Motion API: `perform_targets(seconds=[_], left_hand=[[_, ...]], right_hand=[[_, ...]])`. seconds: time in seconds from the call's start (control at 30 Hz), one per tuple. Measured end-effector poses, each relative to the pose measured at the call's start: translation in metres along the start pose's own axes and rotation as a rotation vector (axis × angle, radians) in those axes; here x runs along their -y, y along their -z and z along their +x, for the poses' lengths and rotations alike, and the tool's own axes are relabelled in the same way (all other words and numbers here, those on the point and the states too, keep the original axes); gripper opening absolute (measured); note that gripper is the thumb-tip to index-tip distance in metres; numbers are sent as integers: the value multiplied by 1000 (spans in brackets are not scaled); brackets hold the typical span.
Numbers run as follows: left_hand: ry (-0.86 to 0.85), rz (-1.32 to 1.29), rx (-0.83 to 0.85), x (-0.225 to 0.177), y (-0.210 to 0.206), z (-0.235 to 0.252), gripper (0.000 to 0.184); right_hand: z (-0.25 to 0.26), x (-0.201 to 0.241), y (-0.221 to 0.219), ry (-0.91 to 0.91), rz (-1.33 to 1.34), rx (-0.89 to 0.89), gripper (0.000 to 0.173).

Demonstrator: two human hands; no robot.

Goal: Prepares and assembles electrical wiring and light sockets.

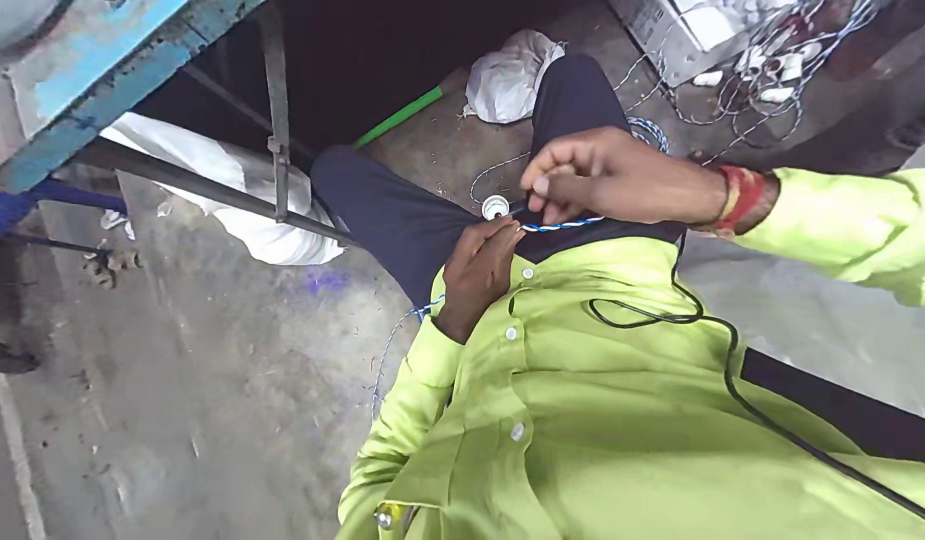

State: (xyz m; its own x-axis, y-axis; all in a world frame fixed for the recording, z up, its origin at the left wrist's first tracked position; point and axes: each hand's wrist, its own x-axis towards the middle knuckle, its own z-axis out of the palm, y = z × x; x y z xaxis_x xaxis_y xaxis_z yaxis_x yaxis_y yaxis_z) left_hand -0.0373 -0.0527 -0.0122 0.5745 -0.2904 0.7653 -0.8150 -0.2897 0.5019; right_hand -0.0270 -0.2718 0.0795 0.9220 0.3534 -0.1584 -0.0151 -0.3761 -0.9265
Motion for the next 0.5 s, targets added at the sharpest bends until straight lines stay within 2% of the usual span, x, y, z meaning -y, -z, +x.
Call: perform_targets(seconds=[0.13,0.2,0.5], left_hand=[[44,8,-5,-1,-2,1,11],[88,1,-3,-1,-2,1,12],[177,-70,78,1,0,5,14]], right_hand=[[-16,-19,-6,249,-167,-71,24],[-17,-24,-10,336,-279,-102,20],[-6,-20,-6,555,-569,-98,22]])
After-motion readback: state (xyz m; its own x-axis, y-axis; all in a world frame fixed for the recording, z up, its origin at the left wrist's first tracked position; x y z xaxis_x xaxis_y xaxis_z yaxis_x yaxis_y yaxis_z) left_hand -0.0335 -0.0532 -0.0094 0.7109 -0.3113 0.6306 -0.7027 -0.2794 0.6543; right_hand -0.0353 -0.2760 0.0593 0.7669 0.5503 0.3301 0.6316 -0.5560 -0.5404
